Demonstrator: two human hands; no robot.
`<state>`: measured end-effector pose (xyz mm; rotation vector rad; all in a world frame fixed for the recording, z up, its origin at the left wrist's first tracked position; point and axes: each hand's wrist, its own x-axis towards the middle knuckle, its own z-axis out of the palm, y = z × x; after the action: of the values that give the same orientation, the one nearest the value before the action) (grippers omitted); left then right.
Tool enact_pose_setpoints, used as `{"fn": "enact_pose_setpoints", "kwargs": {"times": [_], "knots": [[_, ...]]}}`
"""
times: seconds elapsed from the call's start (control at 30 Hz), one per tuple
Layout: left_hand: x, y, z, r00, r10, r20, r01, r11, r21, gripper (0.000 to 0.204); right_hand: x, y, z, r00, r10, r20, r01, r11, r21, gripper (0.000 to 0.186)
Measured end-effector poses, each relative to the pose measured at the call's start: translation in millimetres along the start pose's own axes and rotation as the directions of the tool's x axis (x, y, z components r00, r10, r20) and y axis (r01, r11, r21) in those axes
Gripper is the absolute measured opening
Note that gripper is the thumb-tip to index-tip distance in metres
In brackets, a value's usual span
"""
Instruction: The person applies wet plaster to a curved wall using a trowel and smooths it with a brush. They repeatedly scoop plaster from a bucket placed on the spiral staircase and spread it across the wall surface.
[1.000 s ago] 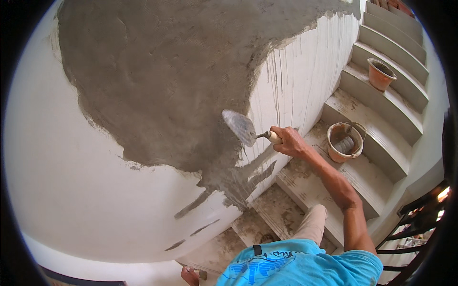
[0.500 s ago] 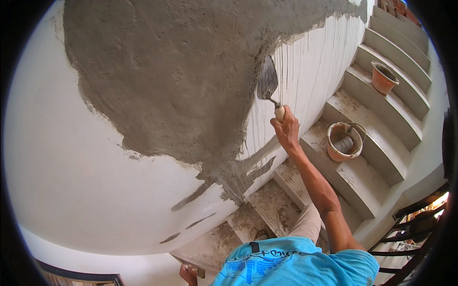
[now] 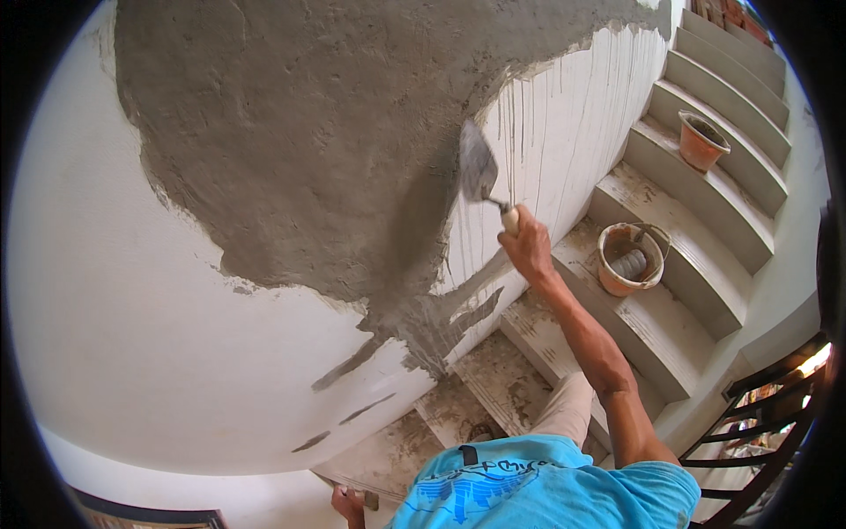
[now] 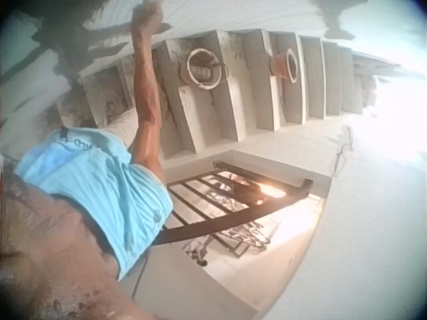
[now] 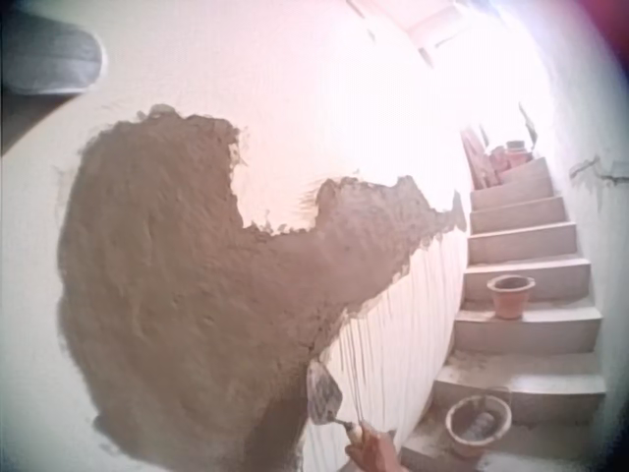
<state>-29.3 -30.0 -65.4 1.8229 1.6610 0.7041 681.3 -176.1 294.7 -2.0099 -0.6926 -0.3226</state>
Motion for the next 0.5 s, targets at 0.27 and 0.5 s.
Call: {"fn": "enact_pose_setpoints", "kwargs": {"times": [0.27, 0.5], "knots": [[-4.9, 64.0, -8.4, 0.986, 0.165, -0.033, -0.161, 0.981, 0.106, 0.021, 32.3, 0.7, -5.7, 0.997, -0.042, -0.066, 0.033, 0.99, -0.14, 0.025], [-3.5, 32.1, -9.3, 0.994, 0.105, 0.032, -0.108, 0.989, 0.104, 0.023, 3.3, 10.2, -11.5, 0.995, -0.102, 0.013, 0.103, 0.982, -0.16, 0.024]]}}
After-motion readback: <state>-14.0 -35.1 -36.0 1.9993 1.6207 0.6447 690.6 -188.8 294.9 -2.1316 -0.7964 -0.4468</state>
